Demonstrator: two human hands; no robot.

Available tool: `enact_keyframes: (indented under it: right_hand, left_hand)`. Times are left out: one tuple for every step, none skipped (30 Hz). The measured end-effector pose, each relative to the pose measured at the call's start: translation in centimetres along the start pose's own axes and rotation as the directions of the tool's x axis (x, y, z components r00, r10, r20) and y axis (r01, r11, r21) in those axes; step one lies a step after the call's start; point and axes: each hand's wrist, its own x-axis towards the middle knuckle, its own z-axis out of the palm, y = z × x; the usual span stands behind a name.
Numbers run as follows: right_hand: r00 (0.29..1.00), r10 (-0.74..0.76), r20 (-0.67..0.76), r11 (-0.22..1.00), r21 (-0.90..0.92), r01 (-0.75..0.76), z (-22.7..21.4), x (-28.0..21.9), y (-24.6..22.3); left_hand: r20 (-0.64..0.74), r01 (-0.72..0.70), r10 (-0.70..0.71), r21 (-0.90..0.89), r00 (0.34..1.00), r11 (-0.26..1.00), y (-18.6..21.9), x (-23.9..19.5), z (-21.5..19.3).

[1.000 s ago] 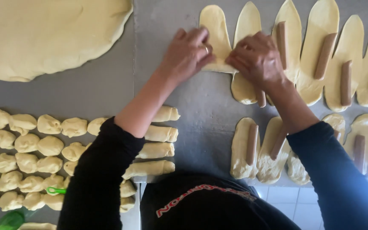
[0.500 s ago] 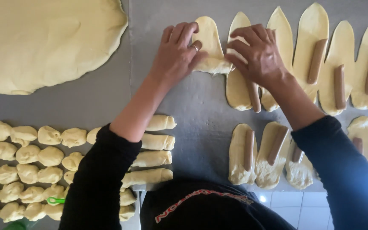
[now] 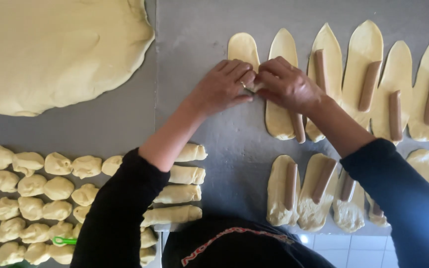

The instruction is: The person places sausages onto flattened dough pieces arranged on a metal table. They then roll the dough around each sausage to enclose it, creating cylindrical pastries. The finished rolls are placed in a row on the table.

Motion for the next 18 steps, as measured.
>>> enact_keyframes:
  right_hand:
    - [0.999, 0.029, 0.033, 0.998, 0.060, -0.031, 1.9, -1.1, 1.0]
    - [0.999, 0.022, 0.032, 0.998, 0.060, -0.024, 0.2, 0.6, 1.2]
    - [0.999, -0.053, 0.005, 0.991, 0.126, 0.052, -1.6, 2.3, 1.4]
    - [0.993, -0.117, -0.023, 0.973, 0.196, 0.119, -3.3, 3.4, 1.3]
    - [0.993, -0.113, -0.019, 0.973, 0.200, 0.115, -3.8, 3.2, 0.6]
    - [0.997, -0.069, -0.039, 0.992, 0.104, 0.072, -4.5, 3.4, 0.4]
    - [0.998, -0.026, -0.063, 1.000, 0.008, 0.026, -5.2, 3.7, 0.2]
    - [0.998, -0.028, -0.064, 1.000, 0.006, 0.028, -5.0, 3.7, -0.6]
    - [0.995, -0.071, -0.068, 0.997, 0.007, 0.072, -4.8, 3.6, -1.4]
    - [0.991, -0.113, -0.071, 0.993, 0.013, 0.114, -4.5, 3.5, -2.5]
    - [0.991, -0.114, -0.072, 0.993, 0.016, 0.115, -3.6, 3.7, -1.2]
    - [0.991, -0.118, -0.057, 0.989, 0.085, 0.122, -2.8, 3.7, 0.0]
    - [0.992, -0.123, -0.042, 0.980, 0.153, 0.128, -2.0, 3.8, 1.1]
    - [0.991, -0.126, -0.042, 0.980, 0.153, 0.131, -2.9, 4.4, 1.6]
    - [0.992, -0.123, -0.014, 0.991, 0.055, 0.123, -3.9, 4.9, 2.2]
    - [0.993, -0.116, 0.012, 0.992, -0.046, 0.116, -4.8, 5.5, 2.7]
    - [0.993, -0.118, 0.010, 0.992, -0.047, 0.118, -4.7, 5.2, 1.9]
    - [0.999, -0.037, 0.016, 0.998, -0.056, 0.038, -4.6, 5.0, 1.2]
  left_hand:
    - [-0.086, -0.096, 0.094, -0.023, 0.992, 0.995, -0.4, -0.4, 2.4]
    - [-0.089, -0.093, 0.091, -0.018, 0.992, 0.996, -0.7, 0.4, -0.2]
    - [-0.074, -0.030, 0.025, -0.070, 0.997, 0.997, -0.8, 1.2, -2.8]
    - [-0.051, 0.033, -0.040, -0.131, 0.998, 0.991, -0.6, 1.9, -5.2]
    - [-0.048, 0.036, -0.042, -0.136, 0.998, 0.990, -0.5, 1.5, -5.4]
    - [-0.109, 0.038, -0.038, -0.004, 0.993, 0.999, -0.9, 1.6, -5.7]
    - [-0.170, 0.048, -0.026, 0.127, 0.985, 0.991, -1.4, 1.8, -6.1]
    - [-0.172, 0.048, -0.025, 0.129, 0.985, 0.991, -1.5, 1.0, -4.7]
    - [-0.055, -0.006, 0.011, 0.082, 0.998, 0.997, -1.5, 0.2, -3.4]
    - [0.065, -0.053, 0.051, 0.028, 0.997, 0.998, -1.4, -0.8, -2.1]
    - [0.067, -0.051, 0.049, 0.029, 0.997, 0.998, -1.9, -0.1, -3.1]
    - [0.066, 0.015, -0.006, -0.138, 0.998, 0.990, -2.3, 0.6, -4.0]
    - [0.072, 0.080, -0.061, -0.301, 0.996, 0.950, -2.7, 1.3, -4.9]
    - [0.070, 0.081, -0.062, -0.299, 0.996, 0.951, -3.5, 1.6, -5.3]
    - [-0.013, 0.043, -0.046, -0.145, 0.999, 0.988, -4.2, 2.0, -5.7]
    - [-0.093, 0.014, -0.013, 0.015, 0.996, 1.000, -5.1, 2.4, -6.0]
    - [-0.094, 0.014, -0.012, 0.018, 0.996, 1.000, -4.5, 2.1, -5.6]
    - [-0.037, 0.052, -0.051, 0.011, 0.998, 0.999, -4.0, 1.9, -5.2]
